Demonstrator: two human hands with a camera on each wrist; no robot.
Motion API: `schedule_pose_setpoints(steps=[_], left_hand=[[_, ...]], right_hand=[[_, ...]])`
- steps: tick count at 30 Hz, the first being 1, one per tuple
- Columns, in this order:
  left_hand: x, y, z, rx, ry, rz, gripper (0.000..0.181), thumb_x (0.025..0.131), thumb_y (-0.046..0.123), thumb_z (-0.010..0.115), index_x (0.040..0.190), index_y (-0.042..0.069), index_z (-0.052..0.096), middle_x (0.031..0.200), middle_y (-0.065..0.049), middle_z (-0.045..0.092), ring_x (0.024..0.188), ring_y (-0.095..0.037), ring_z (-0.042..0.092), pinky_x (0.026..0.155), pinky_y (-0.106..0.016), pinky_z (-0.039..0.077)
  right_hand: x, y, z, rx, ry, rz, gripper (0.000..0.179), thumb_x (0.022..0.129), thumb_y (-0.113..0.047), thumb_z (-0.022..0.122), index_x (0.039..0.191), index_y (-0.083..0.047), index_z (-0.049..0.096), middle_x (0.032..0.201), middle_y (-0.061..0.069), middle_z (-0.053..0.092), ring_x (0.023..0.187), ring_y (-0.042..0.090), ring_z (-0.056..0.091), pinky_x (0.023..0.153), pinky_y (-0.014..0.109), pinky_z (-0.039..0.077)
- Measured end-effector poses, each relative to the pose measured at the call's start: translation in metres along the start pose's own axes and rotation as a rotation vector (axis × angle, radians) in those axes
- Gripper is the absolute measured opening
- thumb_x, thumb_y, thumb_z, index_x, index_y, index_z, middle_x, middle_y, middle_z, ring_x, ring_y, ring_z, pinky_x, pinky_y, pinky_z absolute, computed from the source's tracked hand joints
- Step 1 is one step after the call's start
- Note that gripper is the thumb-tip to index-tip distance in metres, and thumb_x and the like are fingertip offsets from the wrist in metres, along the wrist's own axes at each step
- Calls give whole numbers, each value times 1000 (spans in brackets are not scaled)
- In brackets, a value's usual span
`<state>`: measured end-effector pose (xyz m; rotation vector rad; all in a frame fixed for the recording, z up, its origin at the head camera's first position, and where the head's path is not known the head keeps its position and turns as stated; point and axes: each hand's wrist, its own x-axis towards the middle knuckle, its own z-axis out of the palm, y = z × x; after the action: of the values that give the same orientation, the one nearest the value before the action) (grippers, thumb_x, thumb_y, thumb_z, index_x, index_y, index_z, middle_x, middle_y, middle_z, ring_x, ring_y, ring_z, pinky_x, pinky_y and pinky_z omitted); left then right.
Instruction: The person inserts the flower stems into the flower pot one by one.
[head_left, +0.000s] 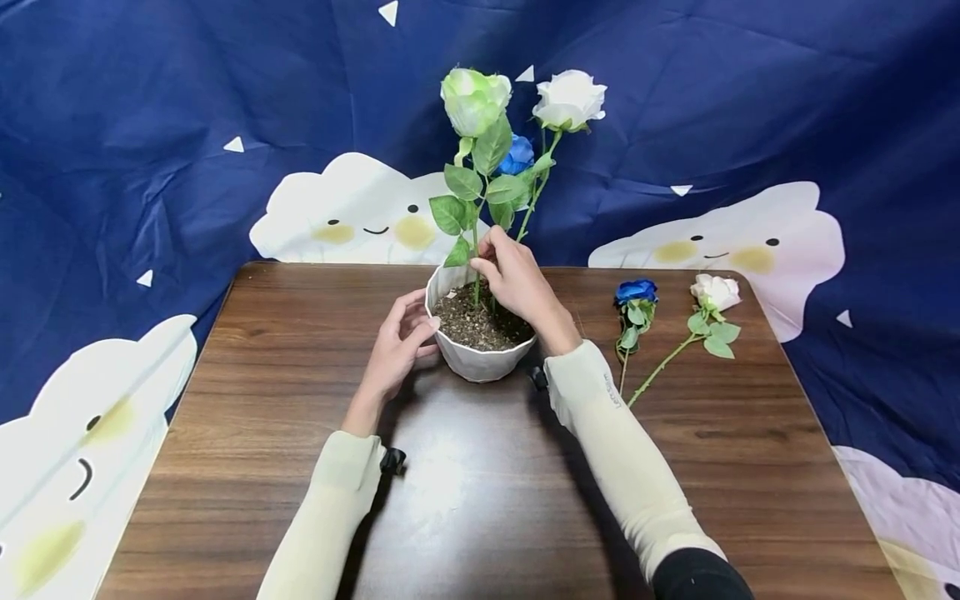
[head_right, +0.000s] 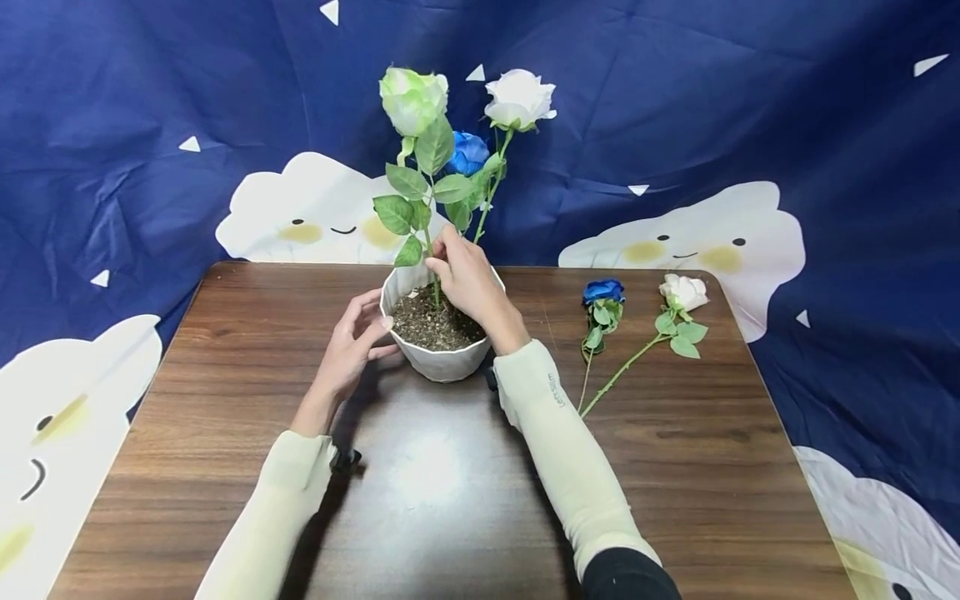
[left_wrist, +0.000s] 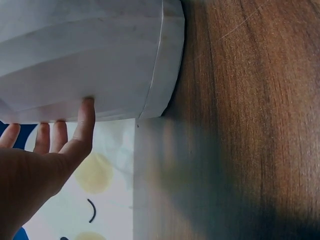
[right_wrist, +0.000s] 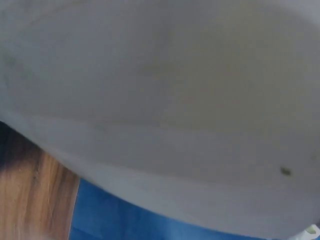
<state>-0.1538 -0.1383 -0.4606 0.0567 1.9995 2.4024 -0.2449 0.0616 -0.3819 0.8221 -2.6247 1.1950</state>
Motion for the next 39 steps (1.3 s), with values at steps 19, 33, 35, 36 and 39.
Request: schedule_pose_setpoints(steps=[19,33,35,36,39], left_hand=[[-1,0,2,6,-1,4,53,97,8,62,147,8,45,133,-22,50,107,-21,58,89,-62,55],[-3,0,1,8,12,-8,53,97,9,62,147,8,45,135,-22,49,111,-23,57,89,-59,57],[-3,0,1,8,15,-2,53,97,9,62,147,9,45,134,-22,49,111,-23,57,89,-60,56],[-3,0,1,9,15,-1,53,97,9,63,147,9,45,134,-22,50,111,-24,57,89,-60,56],[-2,1,1,14,7,-2,54,97,9,63,147,9,45,134,-21,50,111,-24,57,89,-60,56]], right_hand=[[-29,11,-32,13,253,26,13,96,-10,72,104,-2,65,99,10,69,94,23,66,77,36,55],[-66,47,-71,107,451,218,21,94,-8,73,108,5,64,106,17,72,86,9,63,76,13,50],[-71,51,-72,103,449,237,23,95,-11,73,109,4,64,106,17,72,85,3,61,77,14,50],[-73,53,-72,99,447,245,23,95,-12,73,110,5,65,106,17,72,85,1,60,77,14,49],[-80,60,-74,94,456,283,24,95,-13,72,110,4,66,103,16,72,81,-2,59,73,13,48]])
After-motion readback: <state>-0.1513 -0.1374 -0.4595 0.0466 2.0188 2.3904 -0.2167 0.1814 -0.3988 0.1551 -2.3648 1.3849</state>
